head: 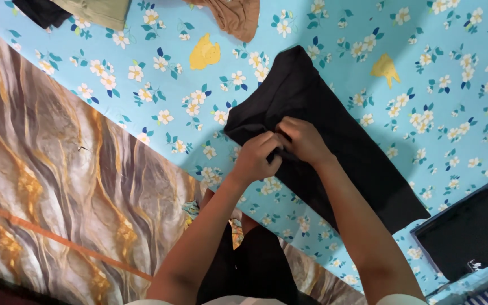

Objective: The person folds a black graphic t-shirt and a plain black t-shirt on a bed. They smooth and fold each shirt into a neat rectangle and place them on the bed.

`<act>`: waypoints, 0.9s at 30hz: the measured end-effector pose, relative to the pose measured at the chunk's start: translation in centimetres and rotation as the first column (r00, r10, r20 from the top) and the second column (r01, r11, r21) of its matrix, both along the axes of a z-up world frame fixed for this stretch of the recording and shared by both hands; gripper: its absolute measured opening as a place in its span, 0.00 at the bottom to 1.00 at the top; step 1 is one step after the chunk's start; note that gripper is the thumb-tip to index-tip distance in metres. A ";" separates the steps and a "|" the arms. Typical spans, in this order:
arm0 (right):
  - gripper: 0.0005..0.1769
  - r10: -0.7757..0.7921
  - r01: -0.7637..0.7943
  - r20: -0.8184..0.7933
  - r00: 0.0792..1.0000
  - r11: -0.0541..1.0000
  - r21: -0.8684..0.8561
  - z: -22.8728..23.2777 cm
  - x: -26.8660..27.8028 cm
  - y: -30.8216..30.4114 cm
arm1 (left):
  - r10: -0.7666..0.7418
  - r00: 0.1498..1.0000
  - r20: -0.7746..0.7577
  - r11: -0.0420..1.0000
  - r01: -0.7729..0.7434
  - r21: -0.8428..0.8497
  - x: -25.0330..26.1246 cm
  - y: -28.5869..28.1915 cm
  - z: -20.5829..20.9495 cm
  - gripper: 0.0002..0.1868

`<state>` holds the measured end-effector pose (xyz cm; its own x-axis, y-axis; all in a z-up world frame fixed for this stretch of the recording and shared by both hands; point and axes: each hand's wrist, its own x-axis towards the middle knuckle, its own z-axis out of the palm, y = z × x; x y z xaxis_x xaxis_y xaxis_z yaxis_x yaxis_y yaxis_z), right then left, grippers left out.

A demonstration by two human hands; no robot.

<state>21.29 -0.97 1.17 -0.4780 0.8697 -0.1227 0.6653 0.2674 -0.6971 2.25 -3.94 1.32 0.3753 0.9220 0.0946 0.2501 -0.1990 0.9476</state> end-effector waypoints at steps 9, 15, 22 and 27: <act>0.15 -0.416 0.224 -0.321 0.851 0.839 -0.495 0.9 4.7 -3.1 | 0.114 0.993 -0.004 0.992 -0.114 0.053 2.2 1.5 0.9 0.12; 0.18 -0.594 0.578 0.103 0.798 0.705 -0.411 0.5 4.7 -5.2 | 0.306 0.946 -0.109 0.952 -0.300 0.064 4.5 3.3 0.8 0.13; 0.11 -0.703 0.705 0.052 0.709 0.707 -0.051 -0.7 3.4 -8.3 | 0.119 0.961 -0.251 0.977 -0.069 0.201 5.1 -0.7 -3.0 0.16; 0.08 -0.764 0.759 -0.014 0.645 0.638 0.131 0.1 4.3 -14.0 | -0.124 0.866 -0.485 0.954 0.238 0.181 4.8 -2.0 -3.9 0.27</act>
<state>25.58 -15.01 1.23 0.3632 0.9317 -0.0005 0.6954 -0.2715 -0.6653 7.06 -5.96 -2.58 0.5863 0.8074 0.0661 0.5860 -0.4790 0.6536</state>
